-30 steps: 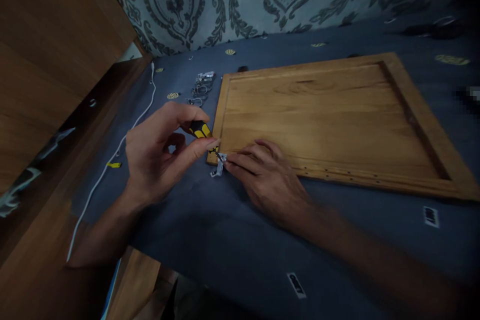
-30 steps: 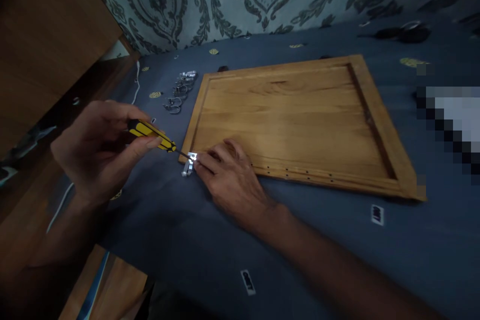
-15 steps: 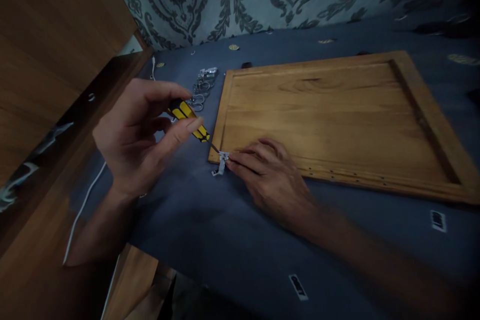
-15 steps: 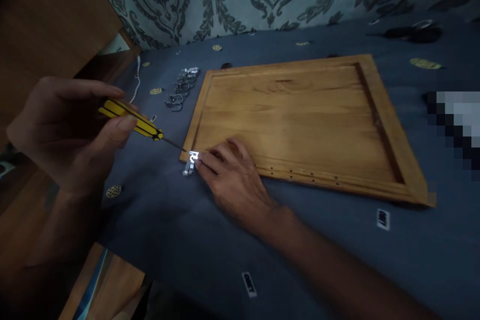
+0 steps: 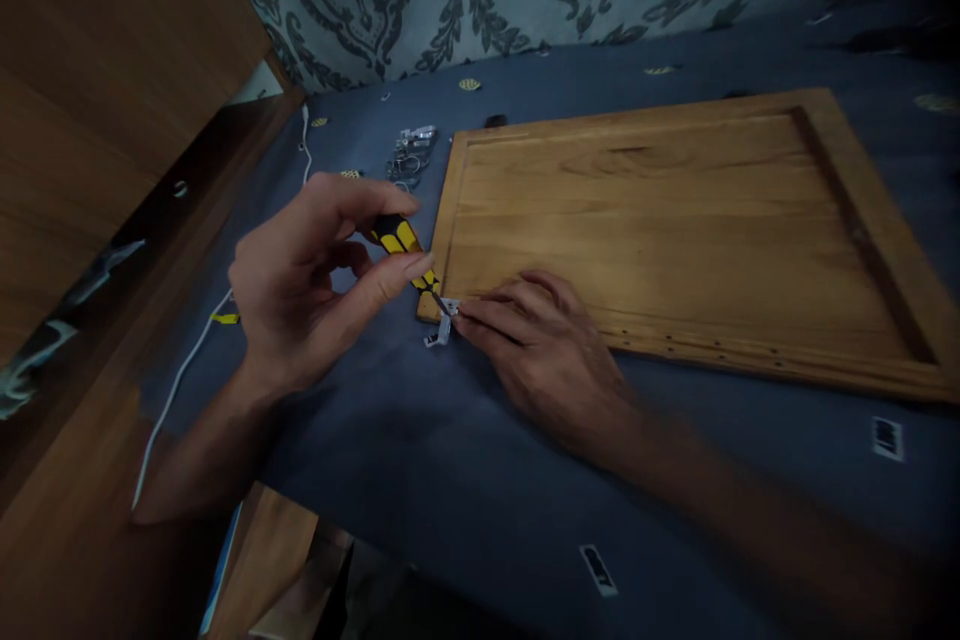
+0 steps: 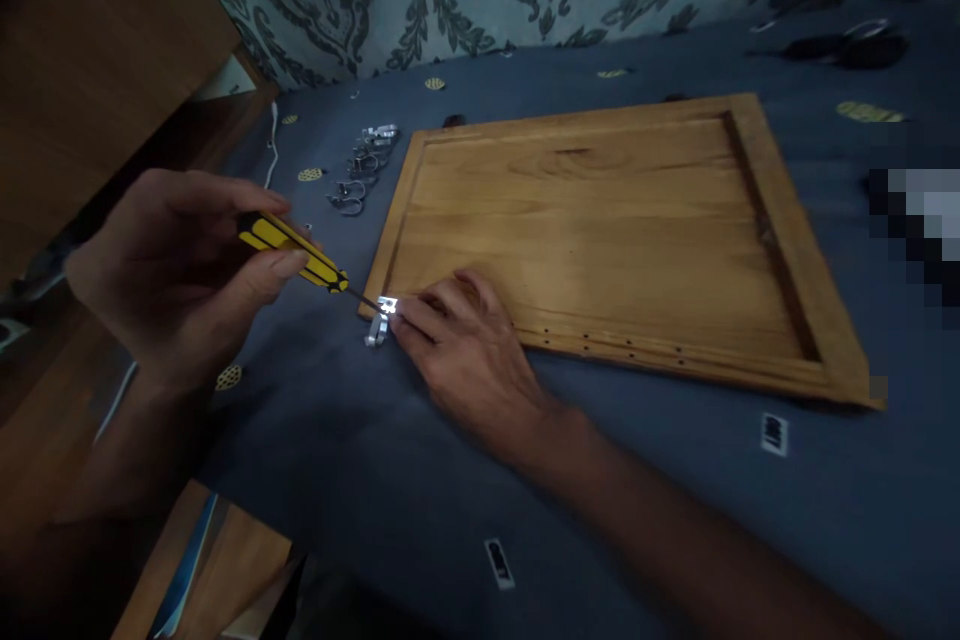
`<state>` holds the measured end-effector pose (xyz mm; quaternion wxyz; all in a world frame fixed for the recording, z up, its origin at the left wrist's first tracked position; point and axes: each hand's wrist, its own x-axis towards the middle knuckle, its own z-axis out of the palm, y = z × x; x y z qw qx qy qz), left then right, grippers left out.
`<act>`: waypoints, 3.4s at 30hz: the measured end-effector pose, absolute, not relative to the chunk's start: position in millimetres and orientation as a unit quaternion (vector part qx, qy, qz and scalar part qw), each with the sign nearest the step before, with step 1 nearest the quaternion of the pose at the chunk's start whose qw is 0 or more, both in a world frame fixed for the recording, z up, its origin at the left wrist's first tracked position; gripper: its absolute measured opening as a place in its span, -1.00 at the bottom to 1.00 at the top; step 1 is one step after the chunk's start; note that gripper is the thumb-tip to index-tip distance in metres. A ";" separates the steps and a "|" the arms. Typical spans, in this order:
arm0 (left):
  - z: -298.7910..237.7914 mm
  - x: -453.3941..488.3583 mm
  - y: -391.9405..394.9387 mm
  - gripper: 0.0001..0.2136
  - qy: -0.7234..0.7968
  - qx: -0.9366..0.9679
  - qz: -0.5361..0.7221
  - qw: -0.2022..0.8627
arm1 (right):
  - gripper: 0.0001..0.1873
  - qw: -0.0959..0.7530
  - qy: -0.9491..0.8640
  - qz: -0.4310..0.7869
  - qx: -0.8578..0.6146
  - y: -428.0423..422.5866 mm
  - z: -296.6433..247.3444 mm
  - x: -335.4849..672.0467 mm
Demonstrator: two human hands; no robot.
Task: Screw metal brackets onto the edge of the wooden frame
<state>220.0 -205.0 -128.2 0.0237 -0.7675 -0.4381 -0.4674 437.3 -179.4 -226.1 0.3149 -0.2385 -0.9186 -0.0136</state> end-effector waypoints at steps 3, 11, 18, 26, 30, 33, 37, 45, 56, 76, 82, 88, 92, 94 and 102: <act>-128.0 219.5 -204.3 -0.70 -0.446 -0.765 -0.465 0.025 | -0.65 0.313 -0.919 -0.011 -0.238 -179.3 -227.0 437.2; -127.0 218.9 -201.2 -0.65 -0.421 -0.780 -0.461 0.032 | -0.72 0.331 -0.914 -0.010 -0.234 -179.6 -224.1 437.0; -125.1 219.1 -203.2 -0.67 -0.430 -0.786 -0.444 0.032 | -0.69 0.328 -0.916 -0.032 -0.230 -178.2 -223.7 436.9; -124.7 223.0 -207.3 -0.78 -0.434 -0.786 -0.437 0.050 | -0.71 0.330 -0.914 -0.020 -0.234 -179.4 -224.5 436.7; -123.7 226.0 -210.9 -0.80 -0.450 -0.780 -0.432 0.053 | -0.72 0.321 -0.918 -0.022 -0.233 -179.4 -224.3 436.9; -123.1 227.7 -211.6 -0.81 -0.447 -0.780 -0.434 0.056 | -0.70 0.319 -0.917 -0.034 -0.236 -179.6 -223.7 436.5; -124.3 226.2 -210.3 -0.81 -0.446 -0.782 -0.431 0.059 | -0.70 0.317 -0.917 -0.024 -0.242 -180.1 -224.7 436.2; -119.2 217.7 -209.0 -0.76 -0.417 -0.756 -0.496 0.093 | -0.70 0.312 -0.918 -0.010 -0.243 -179.6 -227.0 437.7; -124.5 214.2 -200.0 -0.76 -0.411 -0.763 -0.489 0.098 | -0.67 0.313 -0.921 0.009 -0.233 -179.6 -224.7 438.5; -125.2 212.5 -197.6 -0.85 -0.410 -0.777 -0.467 0.094 | -0.69 0.312 -0.922 0.005 -0.227 -178.8 -222.4 438.9; -126.4 217.1 -202.6 -0.87 -0.449 -0.776 -0.429 0.109 | -0.67 0.320 -0.920 0.005 -0.225 -178.2 -224.6 439.4; -124.8 216.1 -203.2 -0.87 -0.457 -0.776 -0.420 0.114 | -0.62 0.331 -0.913 0.013 -0.237 -177.6 -223.2 440.6; -124.9 211.7 -197.1 -0.85 -0.466 -0.771 -0.422 0.100 | -0.62 0.393 -0.883 0.023 -0.255 -176.4 -223.1 441.2; -127.5 209.0 -192.4 -0.84 -0.460 -0.766 -0.438 0.101 | -0.64 0.411 -0.873 0.034 -0.260 -176.1 -223.0 441.1; -153.3 195.0 -165.0 -0.91 -0.489 -0.730 -0.471 0.076 | -0.60 0.416 -0.872 0.043 -0.256 -173.4 -222.4 439.3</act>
